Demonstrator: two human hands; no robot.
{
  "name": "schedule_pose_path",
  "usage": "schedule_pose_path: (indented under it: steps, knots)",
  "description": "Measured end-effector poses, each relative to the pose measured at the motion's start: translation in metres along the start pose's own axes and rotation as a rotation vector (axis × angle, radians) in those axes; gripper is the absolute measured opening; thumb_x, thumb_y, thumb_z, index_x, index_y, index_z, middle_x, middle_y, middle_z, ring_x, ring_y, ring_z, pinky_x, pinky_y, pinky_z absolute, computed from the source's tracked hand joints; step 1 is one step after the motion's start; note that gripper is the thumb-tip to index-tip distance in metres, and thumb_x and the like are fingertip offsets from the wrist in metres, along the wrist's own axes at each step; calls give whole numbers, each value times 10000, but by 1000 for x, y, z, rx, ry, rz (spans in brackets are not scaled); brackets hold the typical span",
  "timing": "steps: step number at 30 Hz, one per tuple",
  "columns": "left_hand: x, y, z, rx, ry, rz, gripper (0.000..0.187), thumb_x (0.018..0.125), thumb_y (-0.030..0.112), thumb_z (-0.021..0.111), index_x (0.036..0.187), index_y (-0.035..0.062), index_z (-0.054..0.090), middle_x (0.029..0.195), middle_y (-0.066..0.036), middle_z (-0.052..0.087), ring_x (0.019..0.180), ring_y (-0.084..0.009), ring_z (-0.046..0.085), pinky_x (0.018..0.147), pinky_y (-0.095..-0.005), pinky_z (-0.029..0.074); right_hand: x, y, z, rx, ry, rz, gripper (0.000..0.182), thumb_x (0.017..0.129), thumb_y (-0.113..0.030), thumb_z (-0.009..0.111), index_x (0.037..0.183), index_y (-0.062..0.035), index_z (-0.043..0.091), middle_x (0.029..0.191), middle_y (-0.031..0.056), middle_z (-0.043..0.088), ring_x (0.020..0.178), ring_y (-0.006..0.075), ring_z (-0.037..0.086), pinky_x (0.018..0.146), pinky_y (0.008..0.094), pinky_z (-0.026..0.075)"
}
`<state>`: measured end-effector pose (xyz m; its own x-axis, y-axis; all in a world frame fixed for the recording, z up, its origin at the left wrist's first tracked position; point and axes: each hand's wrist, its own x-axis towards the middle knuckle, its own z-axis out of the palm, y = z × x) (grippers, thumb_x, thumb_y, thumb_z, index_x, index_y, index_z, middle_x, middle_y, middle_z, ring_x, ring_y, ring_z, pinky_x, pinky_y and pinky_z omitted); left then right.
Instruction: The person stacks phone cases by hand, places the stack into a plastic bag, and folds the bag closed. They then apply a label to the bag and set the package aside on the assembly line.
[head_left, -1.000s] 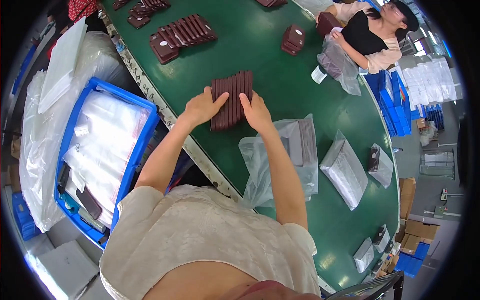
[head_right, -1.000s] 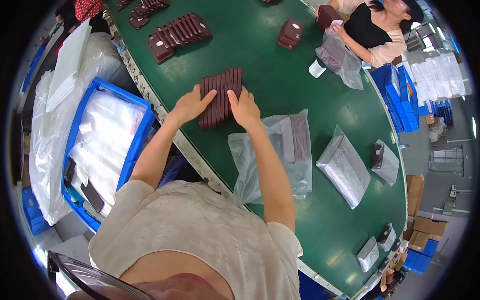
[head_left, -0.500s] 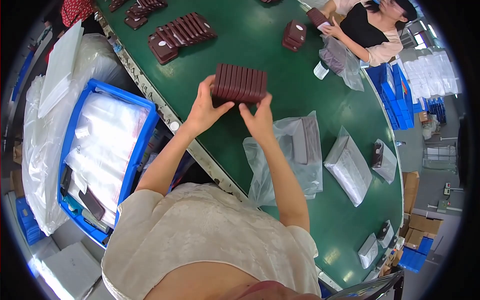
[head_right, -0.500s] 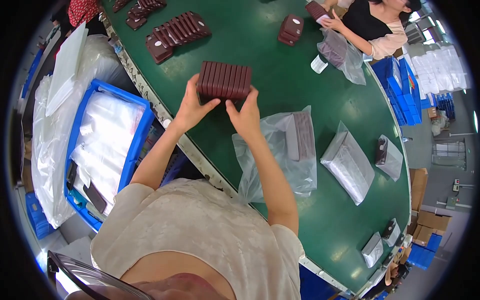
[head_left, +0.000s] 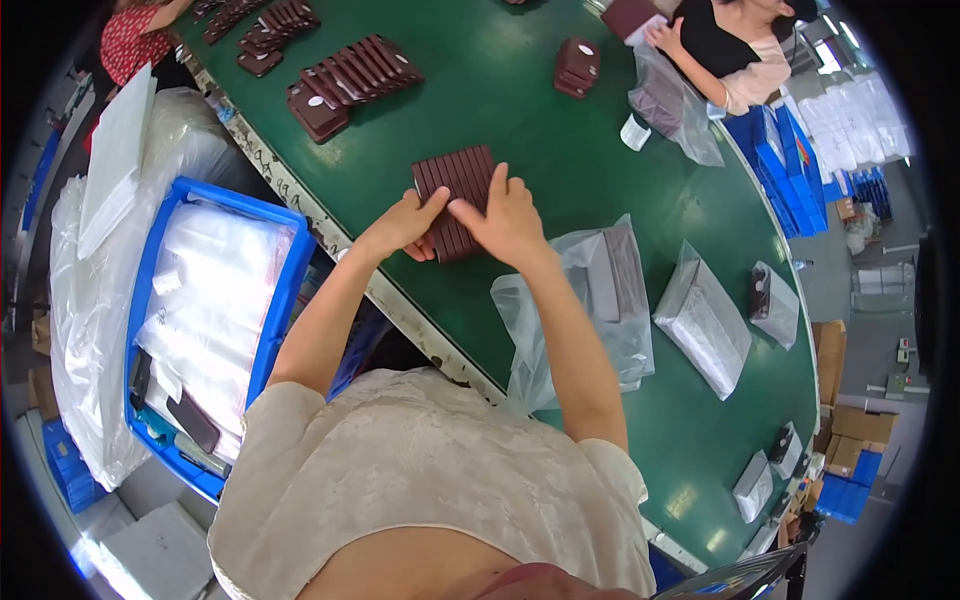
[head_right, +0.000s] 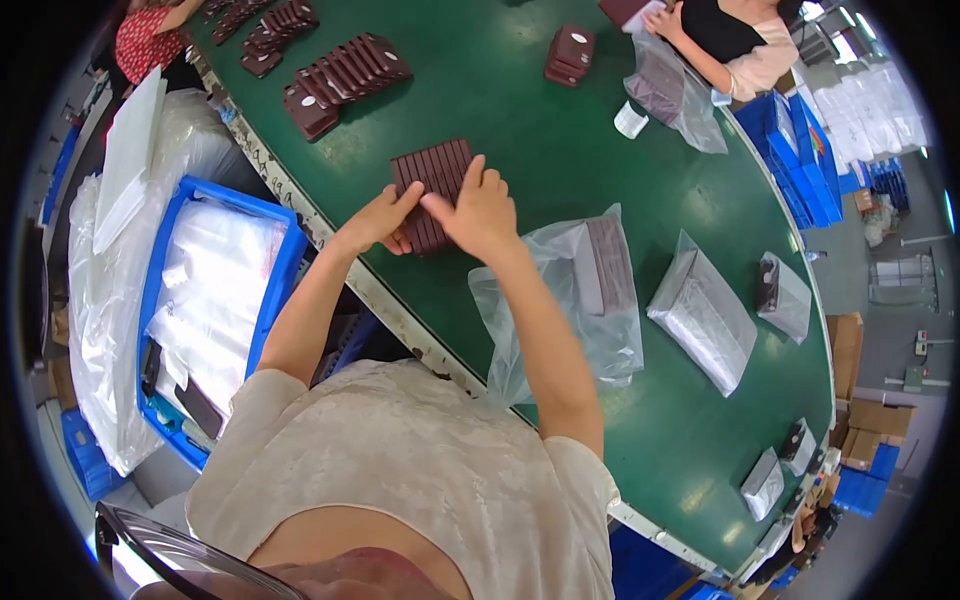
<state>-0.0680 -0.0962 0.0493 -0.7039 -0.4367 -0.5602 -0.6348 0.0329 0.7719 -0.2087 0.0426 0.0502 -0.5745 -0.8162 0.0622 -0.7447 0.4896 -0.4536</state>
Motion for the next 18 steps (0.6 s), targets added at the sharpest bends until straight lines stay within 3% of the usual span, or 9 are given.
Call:
schedule_pose_path:
  steps: [3,5,9,11,12,13,14,16,18]
  knots:
    - [5,-14,9,-353,-54,80,804,950,653,492,1199,-106,399,914,-178,650,714,-219,698,521,-317,581,-29,-32,-6,-189,-12,-12,1074,779,-653,671,1495,48,284,1326,309,446,1181,441,501,876,511,472]
    - [5,-9,18,-345,-37,99,777,961,636,487,1195,-101,408,910,-161,647,699,-206,689,526,-314,577,-36,-46,-3,-260,41,68,1140,671,-648,745,1515,-24,298,1374,309,392,1233,464,438,900,543,427]
    - [-11,-13,44,-298,49,185,637,996,574,480,1175,-38,472,874,-82,622,686,-146,636,547,-281,542,-28,-23,-9,-177,39,171,1137,640,-559,770,1548,-87,275,1391,318,370,1267,471,394,954,543,380]
    - [-26,-15,56,-242,58,259,554,1010,547,482,1160,15,520,847,-36,604,703,-114,601,560,-255,514,-31,-11,-41,141,-159,289,1099,667,-454,764,1558,-60,255,1388,281,411,1256,412,437,1008,487,376]
    - [-37,-13,60,-212,218,497,445,1016,463,519,1123,31,544,842,-30,601,706,-109,583,565,-254,490,-35,6,-51,141,-146,330,1099,667,-454,764,1558,-60,255,1388,281,411,1256,412,437,1008,487,376]
    - [-48,-10,66,-196,386,730,338,1022,379,557,1086,48,569,837,-24,599,710,-104,564,569,-253,466,-44,27,-62,631,-78,237,1083,680,-427,759,1558,-44,252,1399,253,425,1264,369,450,1022,449,380]
    - [-65,-1,78,-199,357,713,338,1022,379,557,1086,48,569,837,-24,599,710,-104,564,569,-253,466,-62,38,-75,1120,-4,127,1068,692,-399,754,1558,-28,249,1409,225,439,1272,325,462,1036,411,385]
    - [-101,23,113,-53,436,843,282,960,280,666,1066,32,582,910,-86,632,731,-159,613,623,-295,503,-107,53,-120,1191,121,102,1023,713,-358,748,1540,6,269,1409,174,477,1254,252,497,1027,356,414]
    - [-122,34,150,247,206,1020,356,871,293,746,1060,40,582,902,-126,619,788,-234,634,669,-341,517,-158,67,-156,1165,282,104,990,721,-322,733,1532,19,277,1398,175,497,1239,254,520,1020,364,433]
